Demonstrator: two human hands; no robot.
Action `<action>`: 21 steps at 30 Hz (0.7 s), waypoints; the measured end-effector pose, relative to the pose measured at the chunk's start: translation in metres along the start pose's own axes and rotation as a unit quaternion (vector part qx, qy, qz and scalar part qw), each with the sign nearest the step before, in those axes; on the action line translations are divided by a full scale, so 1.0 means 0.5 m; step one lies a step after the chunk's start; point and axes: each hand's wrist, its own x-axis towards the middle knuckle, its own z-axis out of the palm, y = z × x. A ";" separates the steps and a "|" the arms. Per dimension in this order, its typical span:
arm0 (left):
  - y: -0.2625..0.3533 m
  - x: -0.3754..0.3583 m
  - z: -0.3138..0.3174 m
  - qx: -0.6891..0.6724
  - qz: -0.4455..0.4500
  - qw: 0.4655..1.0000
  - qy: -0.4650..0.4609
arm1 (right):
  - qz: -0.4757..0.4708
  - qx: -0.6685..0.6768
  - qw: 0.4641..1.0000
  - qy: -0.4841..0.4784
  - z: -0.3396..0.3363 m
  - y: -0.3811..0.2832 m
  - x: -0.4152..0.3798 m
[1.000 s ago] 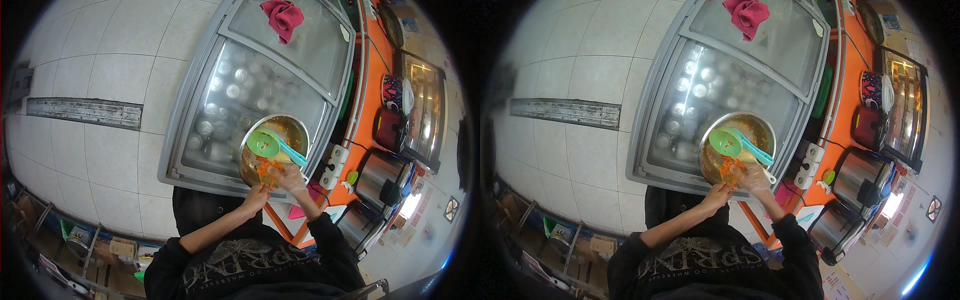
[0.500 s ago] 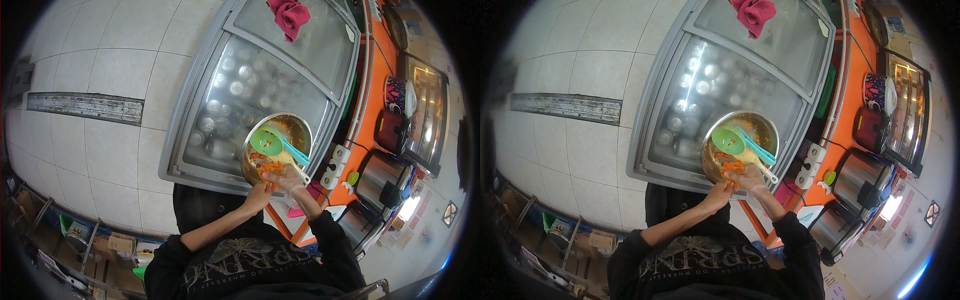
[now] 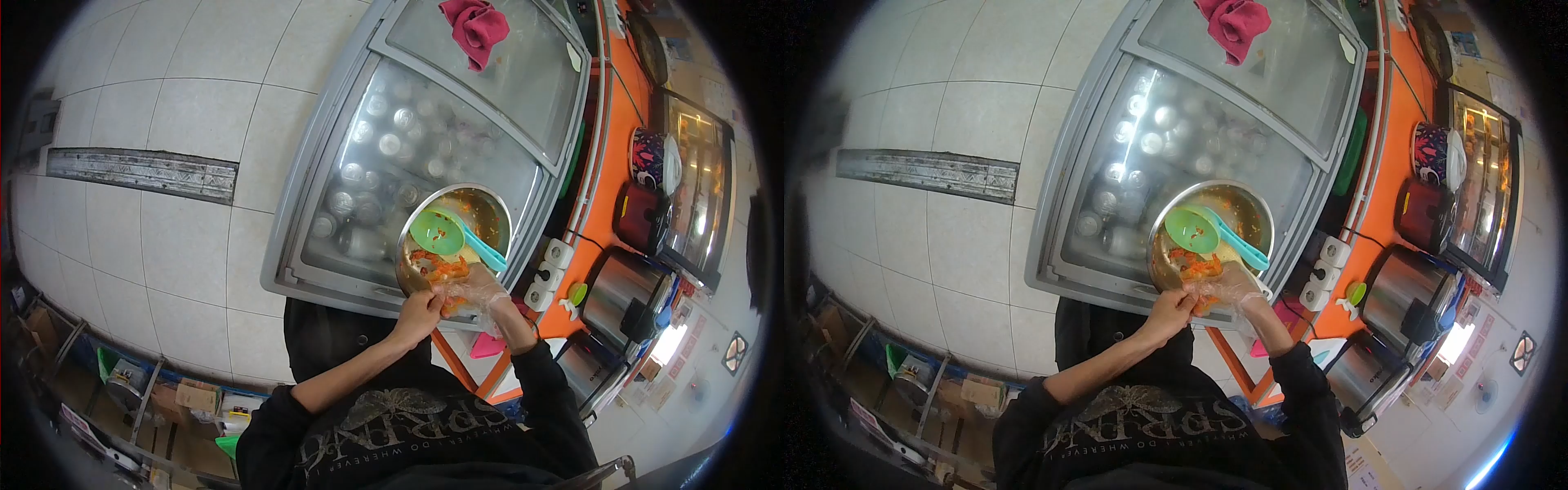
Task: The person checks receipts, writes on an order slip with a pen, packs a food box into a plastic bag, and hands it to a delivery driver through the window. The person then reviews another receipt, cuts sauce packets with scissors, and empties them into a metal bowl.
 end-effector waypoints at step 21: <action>-0.011 -0.023 -0.004 -0.105 -0.024 0.993 0.038 | -0.002 -0.187 0.982 0.010 -0.026 -0.013 -0.006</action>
